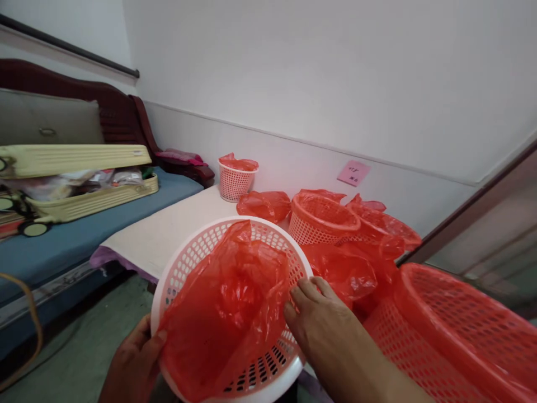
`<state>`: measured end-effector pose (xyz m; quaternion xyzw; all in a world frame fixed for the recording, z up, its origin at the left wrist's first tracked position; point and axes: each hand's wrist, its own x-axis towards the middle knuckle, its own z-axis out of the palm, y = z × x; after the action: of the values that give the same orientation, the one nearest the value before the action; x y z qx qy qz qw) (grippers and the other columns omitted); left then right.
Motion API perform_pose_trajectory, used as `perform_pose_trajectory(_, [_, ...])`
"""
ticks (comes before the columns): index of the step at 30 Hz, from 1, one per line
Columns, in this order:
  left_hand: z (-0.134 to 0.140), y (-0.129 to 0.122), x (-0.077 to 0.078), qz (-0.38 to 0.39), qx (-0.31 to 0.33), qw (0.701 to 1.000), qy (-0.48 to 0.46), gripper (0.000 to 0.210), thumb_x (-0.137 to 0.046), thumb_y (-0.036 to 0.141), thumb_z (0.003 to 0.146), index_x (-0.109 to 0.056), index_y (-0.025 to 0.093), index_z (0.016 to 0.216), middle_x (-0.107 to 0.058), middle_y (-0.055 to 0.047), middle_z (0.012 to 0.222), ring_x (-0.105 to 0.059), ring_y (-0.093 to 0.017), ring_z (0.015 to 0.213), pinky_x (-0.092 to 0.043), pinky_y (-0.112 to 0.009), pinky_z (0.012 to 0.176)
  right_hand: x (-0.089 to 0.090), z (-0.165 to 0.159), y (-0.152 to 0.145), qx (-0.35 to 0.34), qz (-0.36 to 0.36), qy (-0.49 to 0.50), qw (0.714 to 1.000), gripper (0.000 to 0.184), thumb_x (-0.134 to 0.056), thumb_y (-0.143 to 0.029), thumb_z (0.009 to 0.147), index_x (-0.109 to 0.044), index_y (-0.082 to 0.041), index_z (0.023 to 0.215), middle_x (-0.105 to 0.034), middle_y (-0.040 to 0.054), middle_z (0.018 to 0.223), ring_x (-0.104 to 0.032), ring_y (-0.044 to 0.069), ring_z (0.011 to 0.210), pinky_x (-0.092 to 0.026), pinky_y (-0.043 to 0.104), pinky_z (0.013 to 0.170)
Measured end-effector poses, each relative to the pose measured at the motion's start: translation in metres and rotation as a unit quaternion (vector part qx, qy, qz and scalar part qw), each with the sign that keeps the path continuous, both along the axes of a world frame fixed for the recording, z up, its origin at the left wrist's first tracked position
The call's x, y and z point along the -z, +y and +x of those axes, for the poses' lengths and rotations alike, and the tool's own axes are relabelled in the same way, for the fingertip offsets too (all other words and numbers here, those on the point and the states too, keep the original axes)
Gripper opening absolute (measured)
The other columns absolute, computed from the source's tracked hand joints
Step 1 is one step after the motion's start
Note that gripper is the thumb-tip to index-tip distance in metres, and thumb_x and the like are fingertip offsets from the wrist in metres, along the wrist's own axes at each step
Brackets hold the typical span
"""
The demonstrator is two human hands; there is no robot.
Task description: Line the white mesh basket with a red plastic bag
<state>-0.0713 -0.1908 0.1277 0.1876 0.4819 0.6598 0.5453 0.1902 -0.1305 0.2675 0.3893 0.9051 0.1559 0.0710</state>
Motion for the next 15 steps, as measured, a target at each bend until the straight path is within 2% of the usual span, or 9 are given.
perform_pose_trajectory(3, [0.001,-0.005,0.005,-0.019,0.016,1.0,-0.007,0.046,-0.077,0.041,0.066,-0.059,0.023,0.104,-0.074,0.001,0.086,-0.064,-0.016,0.06,-0.048,-0.024,0.05,-0.005,-0.003,-0.001,-0.021,-0.006,0.012,1.0,0.014,-0.058,-0.012,0.077,-0.064,-0.025,0.078,-0.063,0.0082,0.084,-0.057,0.028,0.084,-0.045,0.05,0.083])
perform_pose_trajectory(7, [0.015,-0.009,-0.001,0.001,0.059,0.998,0.004,0.043,-0.073,0.047,0.07,-0.06,0.022,0.103,-0.073,0.001,0.077,-0.056,-0.014,0.044,-0.043,-0.026,0.041,0.001,0.018,0.016,-0.049,0.011,0.008,0.999,0.012,-0.059,-0.012,0.081,-0.065,-0.022,0.081,-0.066,0.0097,0.091,-0.059,0.028,0.095,-0.047,0.048,0.09])
perform_pose_trajectory(9, [0.024,-0.009,-0.003,0.002,0.045,0.999,0.011,0.043,-0.073,0.047,0.069,-0.061,0.022,0.101,-0.073,0.0,0.077,-0.06,-0.015,0.051,-0.044,-0.026,0.044,0.002,0.03,0.02,-0.075,0.042,-0.01,0.996,0.014,-0.057,-0.01,0.081,-0.066,-0.019,0.086,-0.067,0.0152,0.1,-0.058,0.031,0.105,-0.048,0.049,0.092])
perform_pose_trajectory(12, [0.034,-0.01,-0.003,-0.006,0.027,0.999,0.02,0.047,-0.077,0.047,0.062,-0.064,0.021,0.099,-0.074,-0.004,0.087,-0.068,-0.021,0.074,-0.053,-0.029,0.063,-0.008,0.033,0.009,-0.075,0.059,-0.002,0.995,0.027,-0.054,-0.004,0.078,-0.066,-0.018,0.097,-0.066,0.0193,0.111,-0.059,0.034,0.109,-0.05,0.051,0.089])
perform_pose_trajectory(13, [0.036,-0.011,-0.004,-0.008,0.019,1.0,0.017,0.048,-0.077,0.048,0.062,-0.064,0.021,0.099,-0.074,-0.005,0.09,-0.068,-0.023,0.08,-0.054,-0.031,0.069,-0.012,0.028,0.001,-0.058,0.041,0.018,0.997,0.03,-0.052,-0.003,0.077,-0.066,-0.02,0.098,-0.066,0.0173,0.111,-0.061,0.032,0.105,-0.052,0.048,0.086])
perform_pose_trajectory(15, [0.04,-0.014,-0.006,-0.011,0.005,1.0,0.012,0.048,-0.076,0.049,0.062,-0.064,0.022,0.099,-0.073,-0.005,0.092,-0.068,-0.025,0.086,-0.054,-0.032,0.074,-0.019,0.009,-0.016,-0.019,-0.041,0.073,0.996,0.033,-0.049,-0.003,0.077,-0.064,-0.025,0.097,-0.068,0.0102,0.104,-0.065,0.025,0.092,-0.054,0.039,0.077])
